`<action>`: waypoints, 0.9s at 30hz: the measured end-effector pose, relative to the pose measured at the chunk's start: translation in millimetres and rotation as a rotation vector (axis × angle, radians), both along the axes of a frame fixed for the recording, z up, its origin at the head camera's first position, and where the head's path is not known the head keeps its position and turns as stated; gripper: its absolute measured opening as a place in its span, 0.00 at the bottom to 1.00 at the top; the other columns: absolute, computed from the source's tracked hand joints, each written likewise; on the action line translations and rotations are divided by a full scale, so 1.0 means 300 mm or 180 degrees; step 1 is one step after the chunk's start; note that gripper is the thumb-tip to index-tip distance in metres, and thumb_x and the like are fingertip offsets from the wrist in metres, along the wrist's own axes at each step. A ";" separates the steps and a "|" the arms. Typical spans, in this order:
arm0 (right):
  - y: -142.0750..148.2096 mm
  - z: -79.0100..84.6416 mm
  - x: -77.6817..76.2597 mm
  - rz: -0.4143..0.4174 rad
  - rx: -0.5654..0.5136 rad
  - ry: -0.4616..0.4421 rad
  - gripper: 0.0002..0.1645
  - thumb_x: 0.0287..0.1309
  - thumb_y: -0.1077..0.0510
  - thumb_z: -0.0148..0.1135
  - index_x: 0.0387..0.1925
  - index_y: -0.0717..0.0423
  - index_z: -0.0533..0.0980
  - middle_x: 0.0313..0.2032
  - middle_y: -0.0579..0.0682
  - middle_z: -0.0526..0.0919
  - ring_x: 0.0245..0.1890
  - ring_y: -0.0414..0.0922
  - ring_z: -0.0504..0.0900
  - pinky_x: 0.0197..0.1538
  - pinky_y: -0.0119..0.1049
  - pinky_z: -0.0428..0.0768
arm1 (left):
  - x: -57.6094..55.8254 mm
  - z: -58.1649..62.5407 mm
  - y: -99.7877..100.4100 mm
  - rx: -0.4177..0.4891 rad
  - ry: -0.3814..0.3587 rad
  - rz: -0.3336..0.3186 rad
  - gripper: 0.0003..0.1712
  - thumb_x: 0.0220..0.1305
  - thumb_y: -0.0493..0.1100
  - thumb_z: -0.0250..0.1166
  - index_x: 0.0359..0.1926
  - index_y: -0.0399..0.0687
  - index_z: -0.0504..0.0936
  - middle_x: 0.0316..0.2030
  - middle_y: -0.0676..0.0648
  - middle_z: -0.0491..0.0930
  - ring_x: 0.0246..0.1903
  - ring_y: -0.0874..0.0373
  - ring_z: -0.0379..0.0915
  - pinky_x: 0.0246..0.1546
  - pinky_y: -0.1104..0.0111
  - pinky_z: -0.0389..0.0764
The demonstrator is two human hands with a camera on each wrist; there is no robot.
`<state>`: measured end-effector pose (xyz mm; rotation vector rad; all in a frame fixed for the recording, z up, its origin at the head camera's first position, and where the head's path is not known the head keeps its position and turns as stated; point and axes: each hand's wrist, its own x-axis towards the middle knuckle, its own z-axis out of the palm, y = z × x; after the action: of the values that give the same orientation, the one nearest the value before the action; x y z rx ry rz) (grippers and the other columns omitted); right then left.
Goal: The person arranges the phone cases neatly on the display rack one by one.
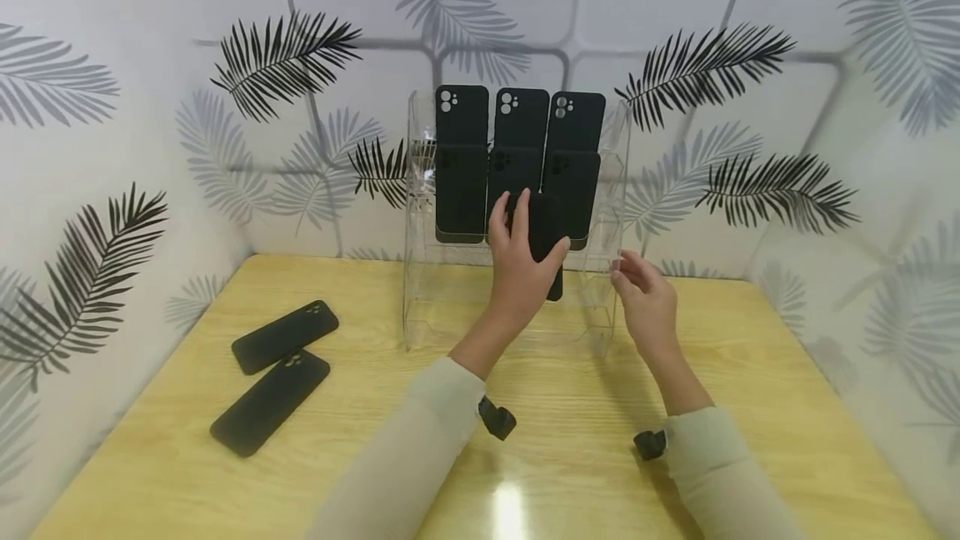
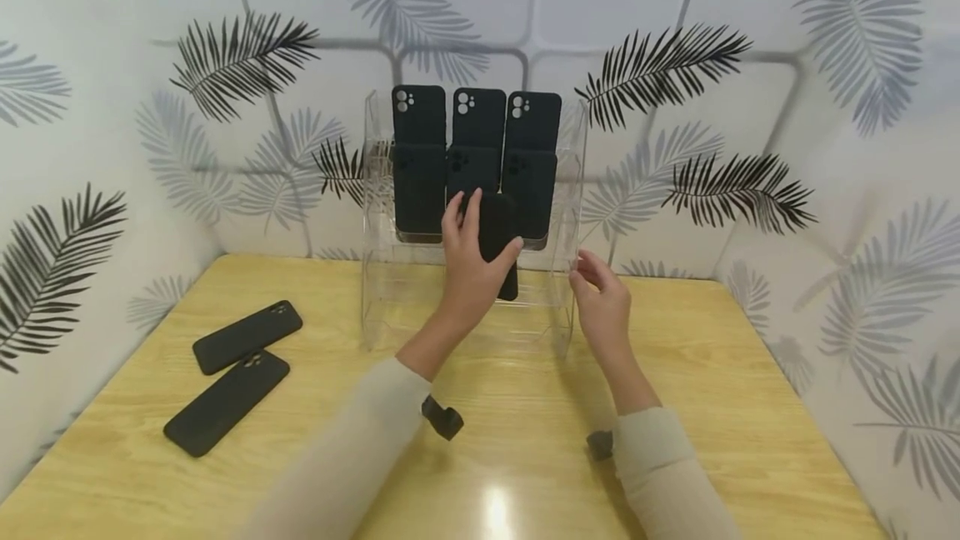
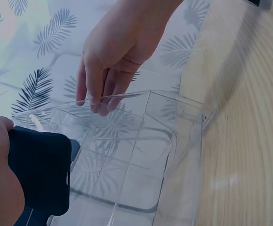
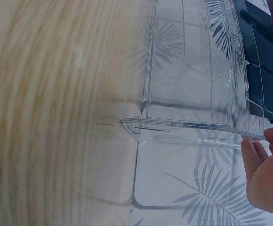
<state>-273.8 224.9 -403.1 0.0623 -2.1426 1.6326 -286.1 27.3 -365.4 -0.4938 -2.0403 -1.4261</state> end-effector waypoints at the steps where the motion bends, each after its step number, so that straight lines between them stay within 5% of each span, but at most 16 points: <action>1: 0.000 0.000 0.001 -0.0008 0.0019 -0.0016 0.25 0.70 0.58 0.61 0.66 0.58 0.75 0.55 0.61 0.81 0.47 0.29 0.79 0.52 0.18 0.77 | -0.008 -0.001 0.014 0.0014 0.0028 0.0022 0.47 0.68 0.49 0.68 0.79 0.50 0.53 0.78 0.40 0.42 0.77 0.47 0.43 0.73 0.46 0.62; 10: 0.003 0.009 0.005 -0.0028 0.0103 -0.0192 0.26 0.72 0.57 0.59 0.69 0.54 0.73 0.59 0.57 0.81 0.56 0.40 0.80 0.54 0.19 0.77 | -0.064 -0.035 0.108 -0.0087 0.0115 0.0284 0.47 0.68 0.48 0.68 0.80 0.52 0.51 0.78 0.41 0.41 0.77 0.48 0.41 0.71 0.48 0.65; 15: -0.021 0.065 0.049 -0.0048 0.0140 -0.0266 0.26 0.72 0.61 0.58 0.68 0.60 0.72 0.59 0.60 0.80 0.56 0.43 0.79 0.53 0.19 0.77 | -0.084 -0.059 0.142 -0.0208 0.0083 0.0385 0.48 0.68 0.48 0.68 0.80 0.52 0.50 0.78 0.42 0.41 0.77 0.48 0.42 0.71 0.52 0.67; 21: -0.033 0.092 0.078 -0.0023 0.0232 -0.0192 0.25 0.72 0.61 0.57 0.68 0.63 0.72 0.59 0.64 0.79 0.55 0.43 0.81 0.52 0.20 0.78 | -0.088 -0.077 0.169 -0.0400 0.0123 0.0538 0.48 0.69 0.48 0.67 0.80 0.53 0.50 0.78 0.41 0.42 0.77 0.48 0.43 0.70 0.56 0.70; 27: -0.018 0.057 0.046 -0.0042 0.0175 -0.0181 0.26 0.72 0.61 0.58 0.68 0.60 0.72 0.58 0.61 0.80 0.59 0.50 0.79 0.52 0.18 0.76 | -0.080 -0.093 0.196 -0.0694 0.0081 0.0801 0.44 0.72 0.52 0.63 0.80 0.51 0.51 0.77 0.40 0.44 0.76 0.47 0.45 0.65 0.62 0.75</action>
<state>-260.0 219.6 -386.1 0.0187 -2.2258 1.5859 -310.1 86.0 -393.3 -0.3265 -2.1620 -1.0522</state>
